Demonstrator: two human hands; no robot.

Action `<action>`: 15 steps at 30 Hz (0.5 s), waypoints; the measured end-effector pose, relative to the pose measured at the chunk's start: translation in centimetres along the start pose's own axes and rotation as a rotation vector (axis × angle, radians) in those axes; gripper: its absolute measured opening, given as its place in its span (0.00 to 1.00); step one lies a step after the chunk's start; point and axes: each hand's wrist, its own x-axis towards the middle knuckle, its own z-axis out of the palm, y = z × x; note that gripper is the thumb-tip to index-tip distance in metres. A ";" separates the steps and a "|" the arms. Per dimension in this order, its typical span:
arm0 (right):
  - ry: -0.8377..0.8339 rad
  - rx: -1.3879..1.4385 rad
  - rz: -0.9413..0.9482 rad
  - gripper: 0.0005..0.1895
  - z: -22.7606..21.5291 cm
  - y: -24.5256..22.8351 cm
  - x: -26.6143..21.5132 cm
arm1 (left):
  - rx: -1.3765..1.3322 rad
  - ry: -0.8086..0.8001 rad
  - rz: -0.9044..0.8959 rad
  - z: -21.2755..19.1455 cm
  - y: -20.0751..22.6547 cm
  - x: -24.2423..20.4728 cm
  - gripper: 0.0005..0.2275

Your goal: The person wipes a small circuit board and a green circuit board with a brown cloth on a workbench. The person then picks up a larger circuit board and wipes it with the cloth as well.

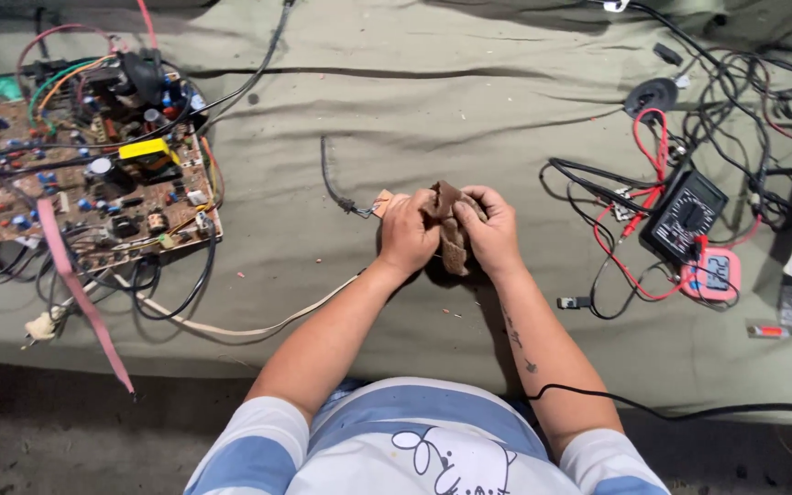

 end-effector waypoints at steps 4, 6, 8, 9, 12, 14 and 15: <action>-0.082 -0.020 0.013 0.11 0.2 0.3 0.4 | -0.034 -0.011 -0.017 0.2 -0.4 -0.3 0.09; -0.079 -0.067 -0.007 0.13 0.0 1.0 0.3 | -0.048 -0.029 -0.027 0.6 -0.8 -0.7 0.06; -0.100 -0.097 -0.030 0.13 0.0 0.2 0.0 | -0.036 -0.027 -0.021 0.3 -0.3 -0.4 0.07; -0.115 -0.125 -0.057 0.14 0.1 -0.1 -0.1 | -0.025 -0.027 -0.008 0.0 -0.1 -0.2 0.08; -0.108 -0.371 -0.260 0.12 -0.1 -0.3 0.3 | 0.014 -0.019 0.013 -0.6 1.2 0.5 0.08; -0.088 -0.398 -0.293 0.08 0.2 -0.9 0.0 | 0.052 -0.013 0.023 0.5 0.1 -0.1 0.08; -0.062 -0.428 -0.324 0.05 0.3 -1.2 -0.1 | 0.085 -0.010 0.035 1.1 -0.3 -0.4 0.08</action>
